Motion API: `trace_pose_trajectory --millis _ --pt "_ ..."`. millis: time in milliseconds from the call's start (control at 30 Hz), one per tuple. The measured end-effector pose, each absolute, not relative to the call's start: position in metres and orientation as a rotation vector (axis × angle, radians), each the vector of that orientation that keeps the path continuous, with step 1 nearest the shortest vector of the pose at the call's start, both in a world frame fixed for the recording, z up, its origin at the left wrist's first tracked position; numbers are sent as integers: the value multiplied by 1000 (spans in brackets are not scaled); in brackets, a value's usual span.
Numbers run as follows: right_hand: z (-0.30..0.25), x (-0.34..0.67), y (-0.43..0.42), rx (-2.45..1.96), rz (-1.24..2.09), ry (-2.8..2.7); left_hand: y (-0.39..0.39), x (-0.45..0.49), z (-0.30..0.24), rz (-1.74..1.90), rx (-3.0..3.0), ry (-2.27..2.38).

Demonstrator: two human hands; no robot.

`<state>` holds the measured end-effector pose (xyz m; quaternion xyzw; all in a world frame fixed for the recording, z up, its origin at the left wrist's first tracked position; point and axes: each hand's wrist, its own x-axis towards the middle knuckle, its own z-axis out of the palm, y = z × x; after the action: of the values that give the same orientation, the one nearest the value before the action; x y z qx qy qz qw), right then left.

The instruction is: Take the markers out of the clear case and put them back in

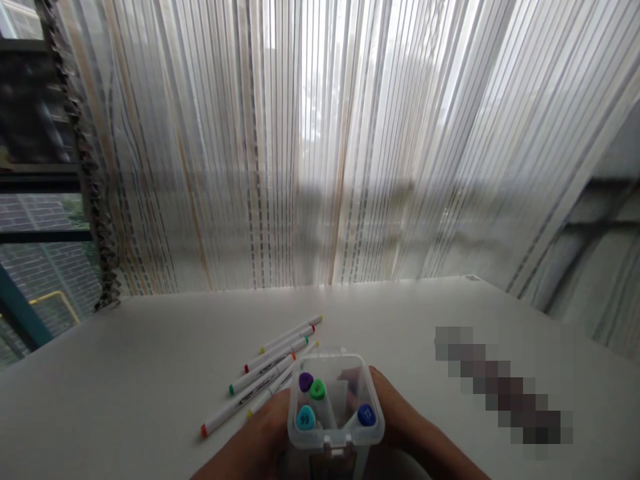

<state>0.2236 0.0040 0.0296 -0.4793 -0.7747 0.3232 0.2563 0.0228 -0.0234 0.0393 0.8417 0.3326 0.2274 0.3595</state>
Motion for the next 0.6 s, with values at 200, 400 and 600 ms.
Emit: trace_pose_trajectory --millis 200,400,600 --pt "29 224 4 -1307 884 -2106 -25 22 33 642 2231 850" --pt "30 224 4 -1281 884 -2112 -26 23 39 621 2260 874" --pt "30 224 4 -1302 857 -2141 -26 23 37 620 2287 879"
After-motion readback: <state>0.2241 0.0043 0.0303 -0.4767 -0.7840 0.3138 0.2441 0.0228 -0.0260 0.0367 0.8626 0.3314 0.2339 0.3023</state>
